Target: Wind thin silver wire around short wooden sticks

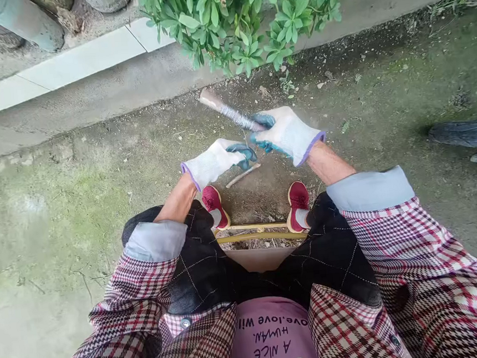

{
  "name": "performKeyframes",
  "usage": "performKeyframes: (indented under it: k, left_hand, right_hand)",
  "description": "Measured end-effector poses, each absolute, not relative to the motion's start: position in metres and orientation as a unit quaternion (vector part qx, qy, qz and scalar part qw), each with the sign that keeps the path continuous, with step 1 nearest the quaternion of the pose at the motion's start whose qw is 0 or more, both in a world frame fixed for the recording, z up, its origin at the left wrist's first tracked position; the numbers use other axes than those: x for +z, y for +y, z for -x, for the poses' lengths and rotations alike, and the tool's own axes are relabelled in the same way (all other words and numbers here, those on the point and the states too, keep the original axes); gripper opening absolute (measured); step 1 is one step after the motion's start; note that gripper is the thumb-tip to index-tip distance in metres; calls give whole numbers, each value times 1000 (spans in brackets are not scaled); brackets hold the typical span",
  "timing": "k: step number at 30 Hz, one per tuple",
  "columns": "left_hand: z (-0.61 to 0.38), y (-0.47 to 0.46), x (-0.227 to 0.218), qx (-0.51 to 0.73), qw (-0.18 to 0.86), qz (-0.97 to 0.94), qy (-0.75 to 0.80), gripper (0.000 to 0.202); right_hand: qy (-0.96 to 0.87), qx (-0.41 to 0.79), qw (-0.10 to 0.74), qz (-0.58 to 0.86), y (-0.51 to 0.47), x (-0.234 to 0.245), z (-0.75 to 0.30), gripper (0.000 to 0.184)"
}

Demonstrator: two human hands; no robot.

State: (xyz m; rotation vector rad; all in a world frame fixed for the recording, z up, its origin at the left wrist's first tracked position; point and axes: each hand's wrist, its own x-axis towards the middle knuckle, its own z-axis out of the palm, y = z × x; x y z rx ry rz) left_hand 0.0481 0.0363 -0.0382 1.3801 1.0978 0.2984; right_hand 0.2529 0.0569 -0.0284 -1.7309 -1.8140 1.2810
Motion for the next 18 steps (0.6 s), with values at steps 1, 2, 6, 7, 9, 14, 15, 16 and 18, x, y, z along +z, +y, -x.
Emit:
performKeyframes:
  k: [1, 2, 6, 7, 9, 14, 15, 16, 18]
  left_hand:
    - [-47, 36, -37, 112, 614, -617, 480, 19]
    - [-45, 36, -37, 97, 601, -629, 484, 19]
    - [-34, 42, -42, 77, 550, -644, 526, 14]
    - [-31, 44, -45, 74, 539, -647, 535, 13]
    - [-25, 47, -50, 66, 523, -659, 537, 14]
    - [-21, 52, -54, 86, 512, -655, 549, 13]
    - [-22, 53, -54, 94, 515, -646, 555, 12]
    - [-23, 54, -53, 104, 521, -637, 559, 12]
    - [-25, 56, -52, 125, 538, -627, 550, 12]
  right_hand:
    - [-681, 390, 108, 610, 60, -31, -253, 12]
    - [-723, 334, 41, 603, 62, -34, -253, 8]
    - [-774, 241, -142, 568, 62, -35, -255, 19]
    - [-776, 247, -160, 558, 60, -34, -257, 19]
    - [-784, 262, -191, 528, 56, -31, -260, 18]
    - [-798, 311, -196, 477, 51, -26, -274, 8]
    - [-797, 327, -189, 471, 51, -25, -277, 5]
    - [-796, 351, -176, 460, 51, -25, -279, 4]
    - [-791, 411, -144, 430, 51, -22, -282, 3]
